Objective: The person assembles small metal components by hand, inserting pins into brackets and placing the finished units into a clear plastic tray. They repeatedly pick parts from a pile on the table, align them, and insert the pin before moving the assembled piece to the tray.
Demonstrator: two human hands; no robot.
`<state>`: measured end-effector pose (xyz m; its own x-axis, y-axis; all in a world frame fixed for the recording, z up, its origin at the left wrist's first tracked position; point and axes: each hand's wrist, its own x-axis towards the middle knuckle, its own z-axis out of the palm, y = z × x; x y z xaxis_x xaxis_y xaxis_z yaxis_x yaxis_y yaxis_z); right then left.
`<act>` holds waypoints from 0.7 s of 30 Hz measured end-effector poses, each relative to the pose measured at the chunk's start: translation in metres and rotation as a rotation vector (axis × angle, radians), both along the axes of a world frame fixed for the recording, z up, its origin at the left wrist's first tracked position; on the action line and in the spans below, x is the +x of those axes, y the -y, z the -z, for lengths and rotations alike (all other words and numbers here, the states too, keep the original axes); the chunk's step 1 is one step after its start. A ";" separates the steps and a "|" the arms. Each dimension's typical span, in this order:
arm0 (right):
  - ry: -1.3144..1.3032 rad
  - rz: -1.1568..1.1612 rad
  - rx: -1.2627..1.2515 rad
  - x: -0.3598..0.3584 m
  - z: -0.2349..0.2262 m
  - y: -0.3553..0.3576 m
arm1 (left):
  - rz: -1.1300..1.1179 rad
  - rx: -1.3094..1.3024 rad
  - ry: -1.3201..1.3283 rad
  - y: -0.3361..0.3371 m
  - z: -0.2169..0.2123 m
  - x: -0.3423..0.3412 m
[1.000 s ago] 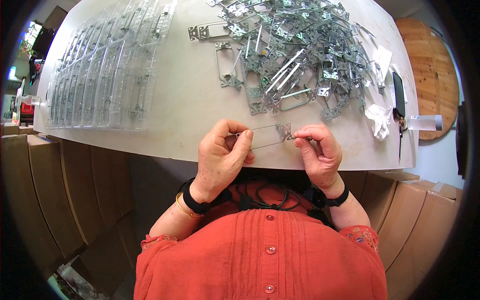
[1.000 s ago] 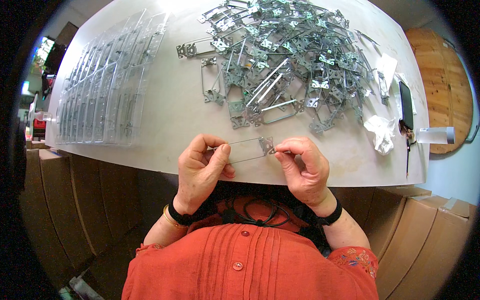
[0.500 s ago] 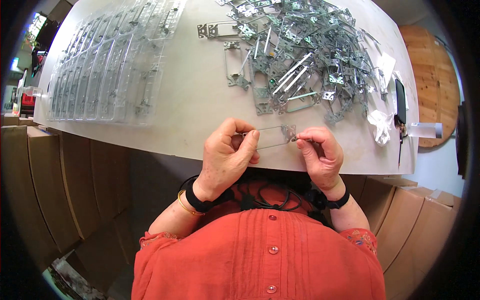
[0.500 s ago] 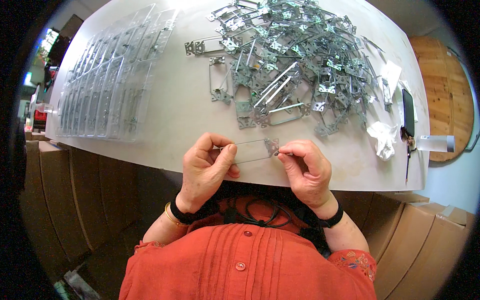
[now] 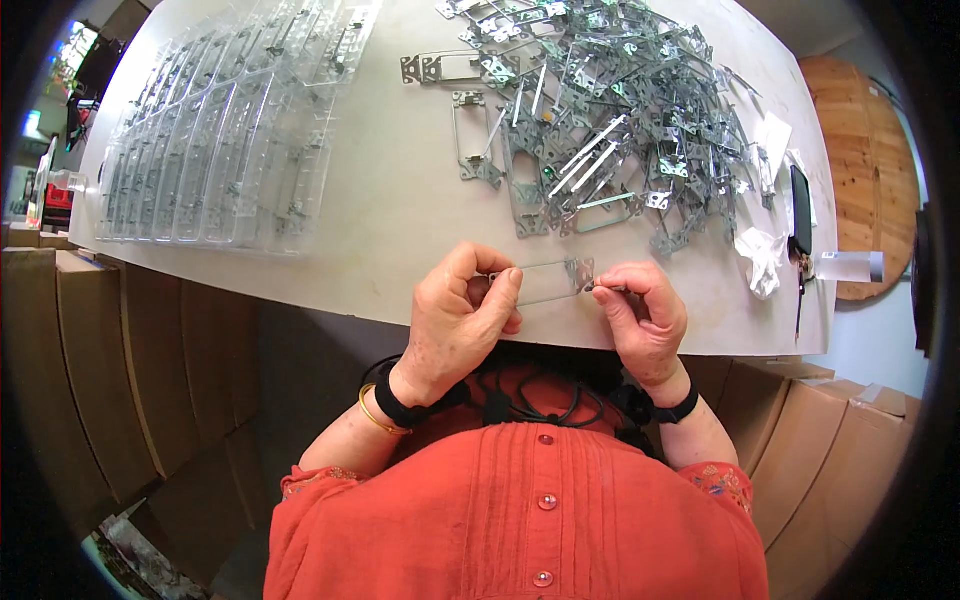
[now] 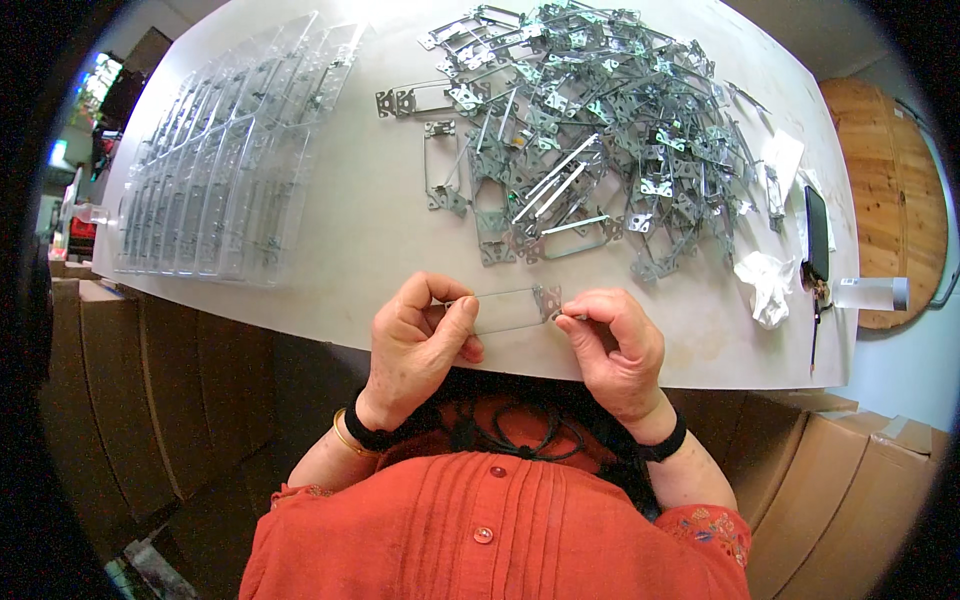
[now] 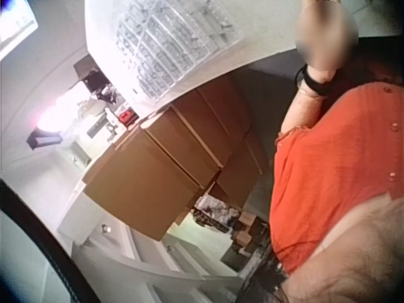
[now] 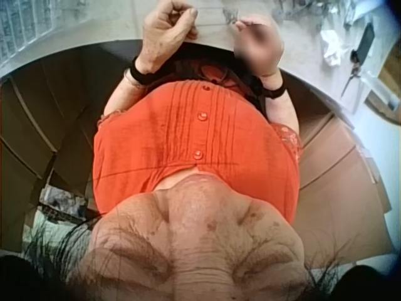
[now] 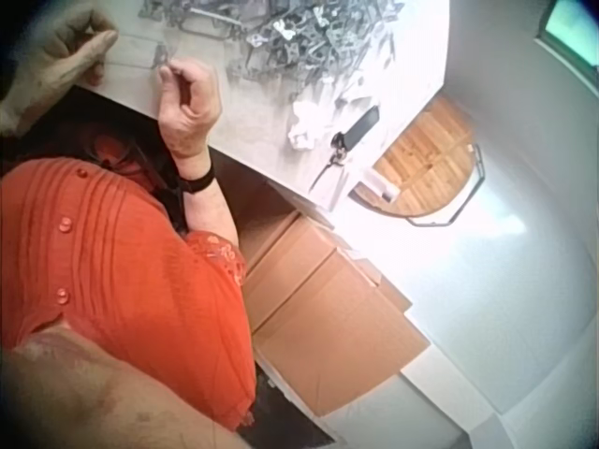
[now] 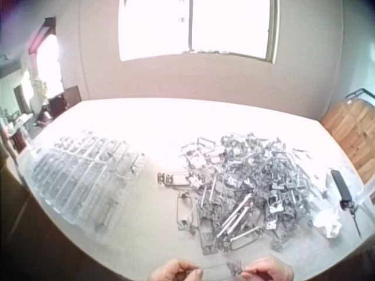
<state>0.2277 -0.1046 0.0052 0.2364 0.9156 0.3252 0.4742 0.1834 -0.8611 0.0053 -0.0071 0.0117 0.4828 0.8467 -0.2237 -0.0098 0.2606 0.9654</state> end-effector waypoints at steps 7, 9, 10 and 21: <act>0.011 -0.011 0.038 0.000 0.002 -0.001 | 0.001 -0.004 -0.003 0.000 0.001 0.000; 0.007 -0.012 0.025 0.001 0.003 -0.001 | 0.003 -0.005 -0.006 0.000 0.002 0.000; 0.008 -0.010 0.028 0.001 0.003 -0.001 | 0.002 -0.001 -0.003 0.000 0.003 0.000; -0.003 -0.017 0.025 0.000 0.000 -0.002 | 0.005 -0.011 -0.013 0.000 0.003 0.000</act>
